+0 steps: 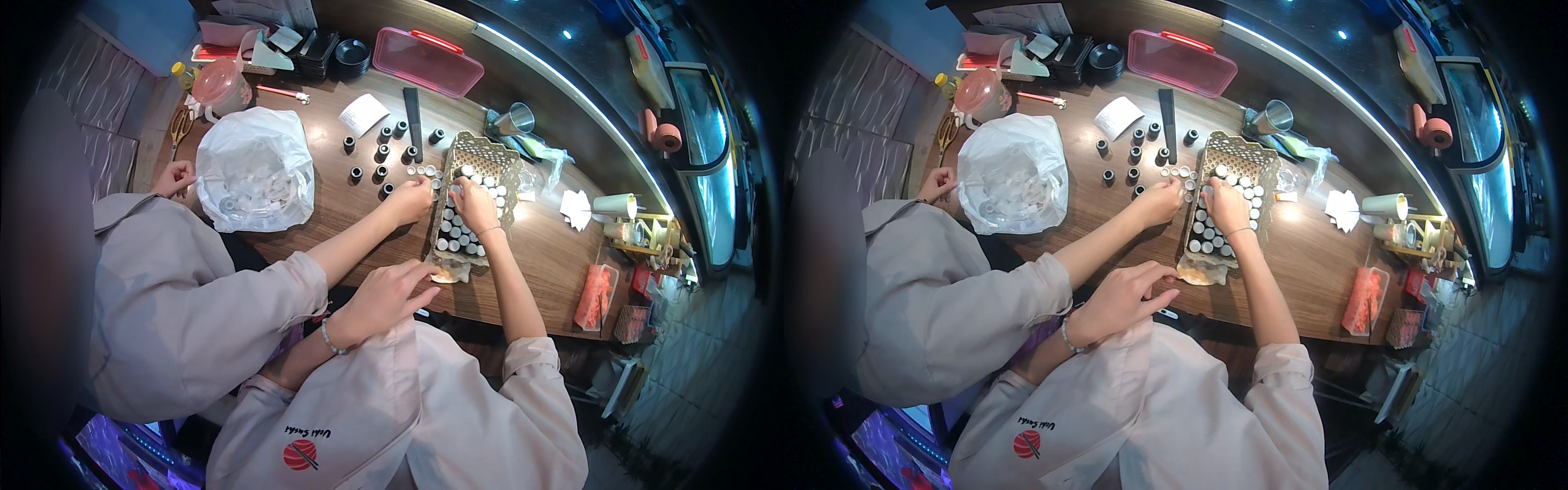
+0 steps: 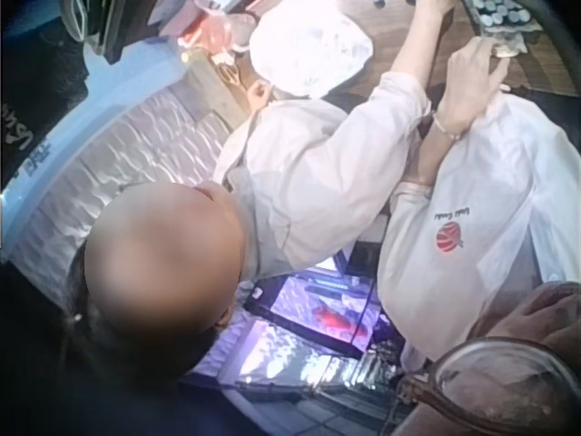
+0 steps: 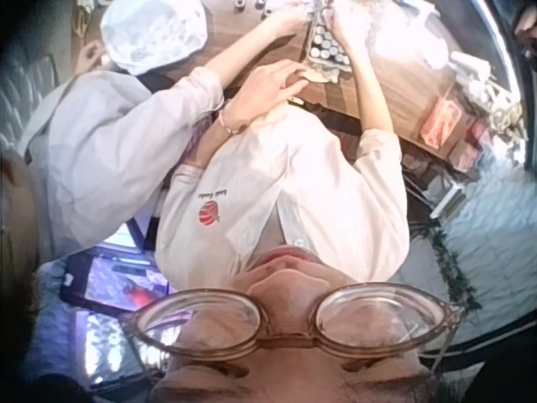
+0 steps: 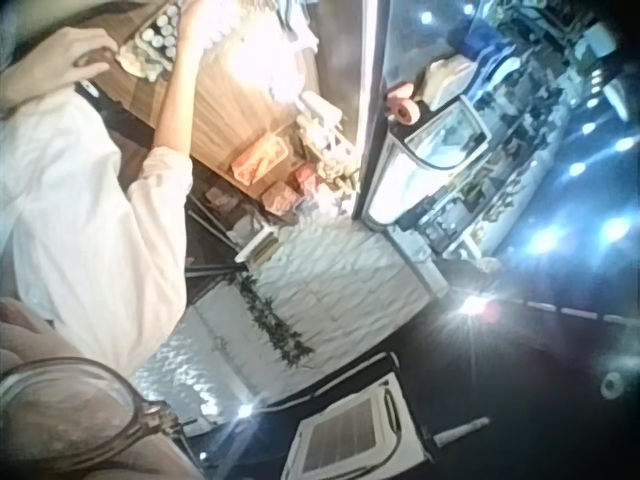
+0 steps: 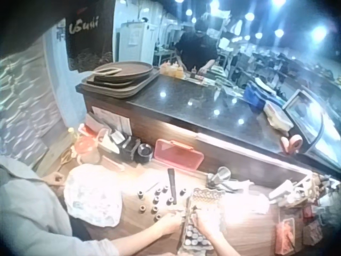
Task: The person assembles small cylindrical capsules by hand at a restaurant counter. They repeatedly pick up black and white halves, press them together, and place the finished units into a tray. A coworker assists by handling similar items nearby.
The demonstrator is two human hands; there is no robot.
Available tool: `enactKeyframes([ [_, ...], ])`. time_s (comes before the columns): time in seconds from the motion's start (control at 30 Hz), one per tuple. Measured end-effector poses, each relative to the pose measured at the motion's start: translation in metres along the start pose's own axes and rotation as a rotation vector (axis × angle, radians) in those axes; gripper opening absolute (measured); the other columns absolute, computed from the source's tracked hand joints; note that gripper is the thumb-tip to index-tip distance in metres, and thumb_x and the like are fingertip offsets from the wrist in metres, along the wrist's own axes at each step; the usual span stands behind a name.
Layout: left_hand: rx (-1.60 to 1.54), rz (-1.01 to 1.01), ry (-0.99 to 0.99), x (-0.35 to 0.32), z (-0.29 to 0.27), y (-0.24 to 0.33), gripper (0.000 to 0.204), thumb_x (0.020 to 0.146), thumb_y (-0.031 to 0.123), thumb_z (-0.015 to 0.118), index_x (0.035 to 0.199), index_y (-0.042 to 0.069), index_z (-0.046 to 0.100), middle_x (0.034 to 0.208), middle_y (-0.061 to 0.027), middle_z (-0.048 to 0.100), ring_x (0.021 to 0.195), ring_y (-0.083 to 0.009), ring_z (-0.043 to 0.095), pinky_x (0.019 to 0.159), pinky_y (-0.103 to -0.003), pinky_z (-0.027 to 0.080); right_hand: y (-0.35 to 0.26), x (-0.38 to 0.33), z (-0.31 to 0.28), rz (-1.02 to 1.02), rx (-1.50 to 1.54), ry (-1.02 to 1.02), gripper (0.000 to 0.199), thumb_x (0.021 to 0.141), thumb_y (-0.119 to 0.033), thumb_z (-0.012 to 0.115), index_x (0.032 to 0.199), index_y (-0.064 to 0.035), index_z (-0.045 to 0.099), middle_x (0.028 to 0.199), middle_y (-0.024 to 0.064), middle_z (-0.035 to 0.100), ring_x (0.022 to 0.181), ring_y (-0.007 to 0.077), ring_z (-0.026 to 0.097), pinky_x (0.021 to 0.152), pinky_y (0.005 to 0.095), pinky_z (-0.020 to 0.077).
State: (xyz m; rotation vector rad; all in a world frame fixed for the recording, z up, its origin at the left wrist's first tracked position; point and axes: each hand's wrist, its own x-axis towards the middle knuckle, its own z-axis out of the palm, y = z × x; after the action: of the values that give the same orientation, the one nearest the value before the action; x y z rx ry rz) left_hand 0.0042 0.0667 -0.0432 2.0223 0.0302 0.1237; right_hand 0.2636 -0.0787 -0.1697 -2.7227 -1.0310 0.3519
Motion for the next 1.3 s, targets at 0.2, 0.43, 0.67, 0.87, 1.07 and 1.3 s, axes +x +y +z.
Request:
enactKeyframes([
  [0.2, -0.005, -0.057, 0.024, 0.005, -0.002, -0.009, 0.026, 0.093, 0.023, 0.074, 0.112, 0.006, 0.067, 0.099, -0.0063, 0.072, 0.070, -0.0249, 0.066, 0.066, -0.037, 0.054, -0.010, 0.020, -0.008, -0.051, -0.049, 0.067, 0.019, 0.094, -0.024, 0.068, 0.099, -0.0063, 0.073, 0.094, 0.0162, 0.070, 0.089, 0.0376, 0.068, 0.078, 0.0485, 0.0542],
  [0.43, 0.054, -0.045, 0.055, 0.006, -0.008, -0.016, 0.027, 0.094, 0.023, 0.074, 0.112, 0.005, 0.067, 0.099, -0.0069, 0.072, 0.068, -0.0226, 0.066, 0.066, -0.036, 0.054, -0.047, 0.063, 0.003, -0.404, -0.109, 0.285, 0.011, 0.087, -0.021, 0.071, 0.084, -0.0129, 0.078, 0.091, 0.0074, 0.071, 0.095, 0.0273, 0.062, 0.091, 0.0407, 0.0433],
  [0.67, 0.054, -0.111, 0.092, 0.000, -0.013, -0.027, 0.028, 0.093, 0.023, 0.074, 0.113, 0.004, 0.067, 0.098, -0.0067, 0.072, 0.064, -0.0183, 0.065, 0.064, -0.035, 0.053, -0.064, 0.075, 0.055, -0.227, -0.331, 0.228, 0.019, 0.084, -0.017, 0.063, 0.072, -0.0116, 0.077, 0.079, 0.0095, 0.073, 0.090, 0.0271, 0.066, 0.091, 0.0426, 0.0425],
  [0.87, 0.058, -0.149, 0.117, -0.005, -0.011, -0.044, 0.028, 0.093, 0.023, 0.075, 0.112, 0.003, 0.067, 0.096, -0.0066, 0.072, 0.062, -0.0174, 0.063, 0.062, -0.034, 0.053, -0.073, 0.075, 0.068, -0.135, -0.364, 0.153, 0.020, 0.086, -0.016, 0.062, 0.075, -0.0113, 0.078, 0.084, 0.0103, 0.076, 0.089, 0.0276, 0.069, 0.087, 0.0421, 0.0444],
  [1.07, 0.011, -0.314, 0.230, 0.005, 0.006, -0.089, 0.025, 0.095, 0.021, 0.072, 0.111, 0.002, 0.068, 0.092, -0.0078, 0.070, 0.063, -0.0191, 0.062, 0.064, -0.036, 0.052, -0.076, 0.076, 0.071, -0.114, -0.306, 0.160, 0.020, 0.087, -0.016, 0.061, 0.076, -0.0121, 0.077, 0.086, 0.0101, 0.076, 0.093, 0.0276, 0.070, 0.086, 0.0427, 0.0454],
  [1.3, 0.249, -0.261, 0.504, 0.031, 0.038, -0.223, 0.024, 0.099, 0.017, 0.067, 0.117, 0.002, 0.068, 0.101, -0.0124, 0.066, 0.076, -0.0193, 0.063, 0.067, -0.034, 0.052, -0.079, 0.068, 0.084, -0.107, -0.327, 0.154, 0.017, 0.091, -0.015, 0.059, 0.088, -0.0080, 0.074, 0.085, 0.0129, 0.075, 0.085, 0.0287, 0.071, 0.084, 0.0432, 0.0467],
])
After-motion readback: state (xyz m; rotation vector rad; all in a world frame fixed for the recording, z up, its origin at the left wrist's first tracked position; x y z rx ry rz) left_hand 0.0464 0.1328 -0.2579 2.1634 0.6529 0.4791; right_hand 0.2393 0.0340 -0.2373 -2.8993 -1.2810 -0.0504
